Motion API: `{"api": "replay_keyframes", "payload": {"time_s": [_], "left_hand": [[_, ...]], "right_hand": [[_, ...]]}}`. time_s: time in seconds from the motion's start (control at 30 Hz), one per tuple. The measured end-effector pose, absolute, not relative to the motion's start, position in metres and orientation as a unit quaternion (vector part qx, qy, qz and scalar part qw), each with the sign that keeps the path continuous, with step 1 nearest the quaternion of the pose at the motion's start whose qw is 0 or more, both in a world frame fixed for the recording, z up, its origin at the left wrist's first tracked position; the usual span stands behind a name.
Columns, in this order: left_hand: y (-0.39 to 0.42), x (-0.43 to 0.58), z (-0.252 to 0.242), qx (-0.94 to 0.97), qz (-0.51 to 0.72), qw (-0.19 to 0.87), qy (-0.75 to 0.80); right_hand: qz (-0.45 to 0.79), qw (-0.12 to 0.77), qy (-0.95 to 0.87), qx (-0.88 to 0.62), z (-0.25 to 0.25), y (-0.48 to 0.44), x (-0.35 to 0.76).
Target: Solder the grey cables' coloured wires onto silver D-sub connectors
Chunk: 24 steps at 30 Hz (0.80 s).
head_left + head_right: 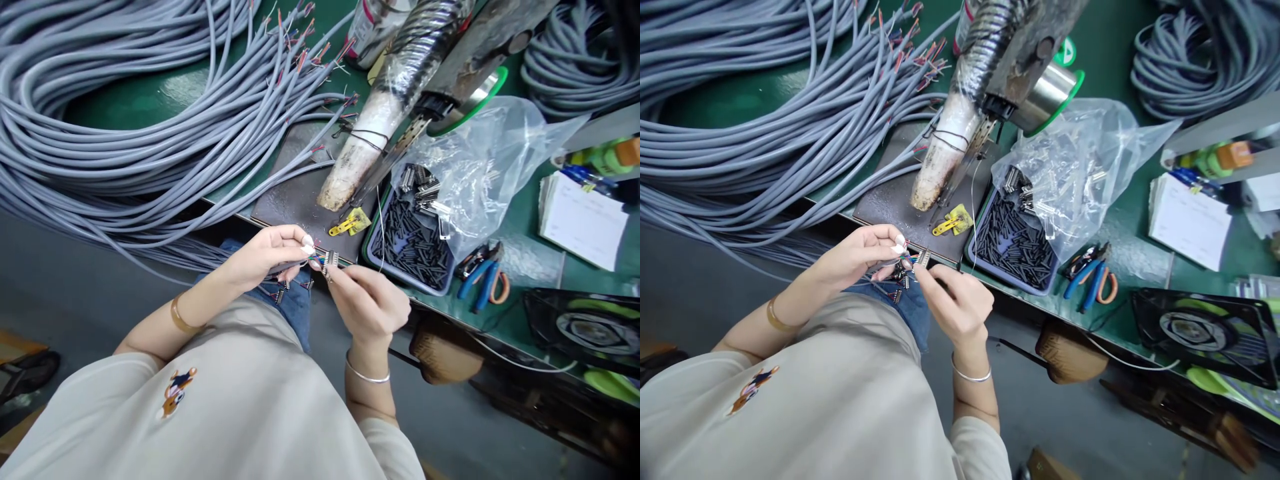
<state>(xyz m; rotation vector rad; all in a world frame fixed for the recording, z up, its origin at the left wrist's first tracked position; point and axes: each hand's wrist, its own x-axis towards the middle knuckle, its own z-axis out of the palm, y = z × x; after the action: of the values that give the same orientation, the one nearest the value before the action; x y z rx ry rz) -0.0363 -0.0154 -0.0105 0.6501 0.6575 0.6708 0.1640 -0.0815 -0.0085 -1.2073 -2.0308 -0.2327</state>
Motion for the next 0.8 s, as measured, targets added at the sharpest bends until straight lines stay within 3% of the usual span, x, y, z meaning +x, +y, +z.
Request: {"api": "replay_keyframes", "payload": {"time_s": [0.2, 0.27, 0.43, 0.5, 0.67, 0.8], "left_hand": [[-0.018, -0.034, -0.012, 0.350, 0.326, 0.812, 0.333], [-0.022, -0.031, -0.010, 0.377, 0.331, 0.788, 0.357], [-0.028, -0.025, -0.010, 0.428, 0.348, 0.747, 0.371], [-0.028, -0.024, -0.010, 0.440, 0.351, 0.741, 0.367], [-0.030, -0.022, -0.006, 0.420, 0.367, 0.757, 0.340], [-0.032, -0.021, -0.004, 0.414, 0.366, 0.755, 0.353]], "right_hand": [[0.000, 0.356, -0.808, -0.470, -0.005, -0.082, 0.171], [-0.035, 0.373, -0.790, -0.486, 0.003, -0.081, 0.173], [-0.092, 0.269, -0.838, -0.466, 0.013, -0.075, 0.169], [-0.089, 0.267, -0.840, -0.463, 0.009, -0.073, 0.166], [-0.095, 0.338, -0.780, -0.518, -0.004, -0.074, 0.165], [-0.041, 0.521, -0.632, -0.572, 0.000, -0.075, 0.169]]}}
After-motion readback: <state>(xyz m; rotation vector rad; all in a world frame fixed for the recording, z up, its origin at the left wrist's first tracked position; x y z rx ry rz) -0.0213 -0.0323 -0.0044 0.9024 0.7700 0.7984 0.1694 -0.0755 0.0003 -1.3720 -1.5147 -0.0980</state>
